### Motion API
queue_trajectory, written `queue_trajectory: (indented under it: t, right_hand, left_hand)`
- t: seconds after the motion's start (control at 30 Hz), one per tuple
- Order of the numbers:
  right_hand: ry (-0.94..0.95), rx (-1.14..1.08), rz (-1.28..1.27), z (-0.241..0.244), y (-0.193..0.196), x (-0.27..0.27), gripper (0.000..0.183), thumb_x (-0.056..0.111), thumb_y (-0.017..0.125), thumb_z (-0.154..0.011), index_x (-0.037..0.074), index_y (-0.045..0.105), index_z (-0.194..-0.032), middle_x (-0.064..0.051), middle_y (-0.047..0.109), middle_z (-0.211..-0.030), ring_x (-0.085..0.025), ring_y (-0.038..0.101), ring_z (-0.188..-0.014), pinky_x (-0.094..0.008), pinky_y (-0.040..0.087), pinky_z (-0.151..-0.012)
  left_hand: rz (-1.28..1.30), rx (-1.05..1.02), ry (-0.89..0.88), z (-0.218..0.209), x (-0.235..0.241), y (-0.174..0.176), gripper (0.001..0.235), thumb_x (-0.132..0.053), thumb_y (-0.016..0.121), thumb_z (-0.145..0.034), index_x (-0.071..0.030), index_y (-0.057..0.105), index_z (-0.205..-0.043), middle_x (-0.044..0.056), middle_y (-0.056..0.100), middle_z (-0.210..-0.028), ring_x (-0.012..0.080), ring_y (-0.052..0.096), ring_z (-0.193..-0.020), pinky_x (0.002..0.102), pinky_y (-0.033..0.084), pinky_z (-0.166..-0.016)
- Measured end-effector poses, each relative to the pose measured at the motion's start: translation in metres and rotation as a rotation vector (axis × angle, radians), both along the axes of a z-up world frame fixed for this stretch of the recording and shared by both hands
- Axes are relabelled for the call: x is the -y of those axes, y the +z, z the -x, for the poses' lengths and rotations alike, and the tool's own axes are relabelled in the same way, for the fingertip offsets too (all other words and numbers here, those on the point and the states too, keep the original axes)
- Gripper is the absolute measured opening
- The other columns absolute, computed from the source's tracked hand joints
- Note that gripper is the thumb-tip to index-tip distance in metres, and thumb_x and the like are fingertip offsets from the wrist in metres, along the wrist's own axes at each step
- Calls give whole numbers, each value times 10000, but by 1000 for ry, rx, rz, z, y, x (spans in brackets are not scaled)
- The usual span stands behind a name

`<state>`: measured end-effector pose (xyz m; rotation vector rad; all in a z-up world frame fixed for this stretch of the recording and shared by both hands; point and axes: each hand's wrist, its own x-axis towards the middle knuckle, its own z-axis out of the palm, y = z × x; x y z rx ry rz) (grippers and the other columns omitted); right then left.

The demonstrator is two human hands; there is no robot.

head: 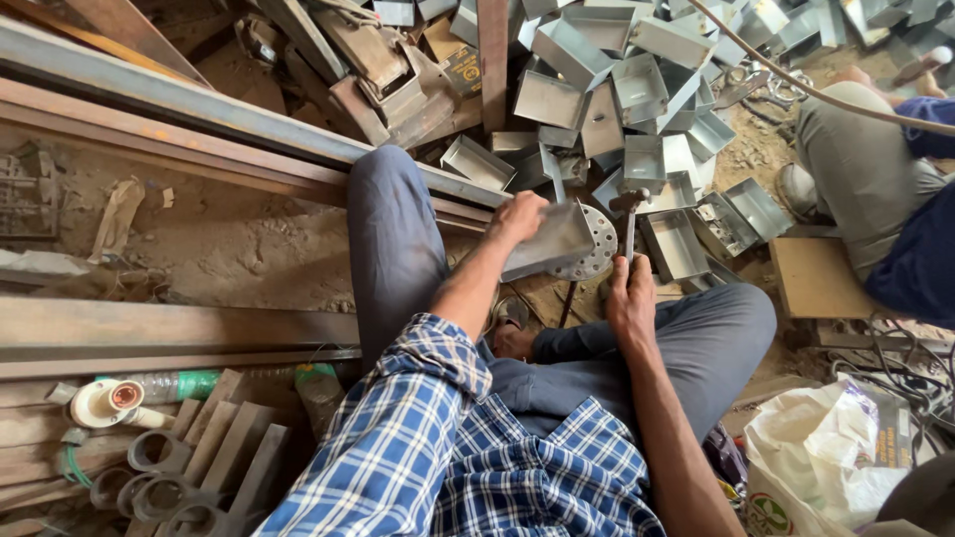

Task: The person uses a hammer to shape and assemble small metal box components while sitting on the floor, handling multiple individual metal pieces and using a hammer to tap them into place.

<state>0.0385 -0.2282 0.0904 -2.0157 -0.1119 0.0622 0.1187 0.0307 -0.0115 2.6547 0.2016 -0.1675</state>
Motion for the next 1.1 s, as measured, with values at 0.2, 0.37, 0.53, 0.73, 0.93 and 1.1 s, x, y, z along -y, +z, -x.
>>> queue_trajectory:
  t: [0.2,0.37,0.53,0.73,0.93,1.1]
  right_hand:
    - [118,289,184,-4,-17,2,316,305,473,-1140,22,613,-1148,-205,675,-969,-375,626,-882,-483,482,-745]
    - [272,298,215,-13,11,-1,237,251,484,-1137,43,593,-1098,-183,670,-812,-344,613,-653,-484,467,-633]
    - [321,344,203,-39,79,-19,212,201,455,-1165,12,529,-1106,-122,647,-697,-211,533,-459,-383,387,-400]
    - [268,547,123,-50,97,-30,221,167,419,-1162,-19,518,-1231,-148,635,-733,-198,581,-522,-372,417,-449]
    - [458,148,654,-47,59,-7,284,239,516,-1119,12,556,-952,-198,614,-634,-341,590,-515,-489,466,-511]
    - [413,465,294,-39,106,5,278,213,496,-1125,-4,546,-957,-189,628,-719,-385,595,-598,-467,434,-529]
  left_hand:
    - [430,-22,456,-2,-38,-43,368,-268,778,-813,-155,728,-1159,154,732,-1228,323,700,-1149,410,560,-999]
    - [508,-39,546,-10,-49,-51,505,-250,655,-929,2,546,-1352,268,572,-1390,421,546,-1296,469,468,-1065]
    - [320,-111,389,-18,-31,-1,493,-32,552,-889,-8,467,-1374,294,577,-1342,449,590,-1223,496,526,-1007]
    - [98,-56,243,-15,-12,44,222,-2,510,-977,52,529,-1192,299,691,-1110,422,715,-1007,484,628,-830]
    - [291,-78,303,-22,-2,50,298,-119,354,-1114,65,585,-1143,228,726,-891,305,708,-671,438,620,-612]
    - [361,135,168,-35,5,43,189,-7,426,-1050,15,482,-1229,150,684,-821,267,691,-621,468,612,-503]
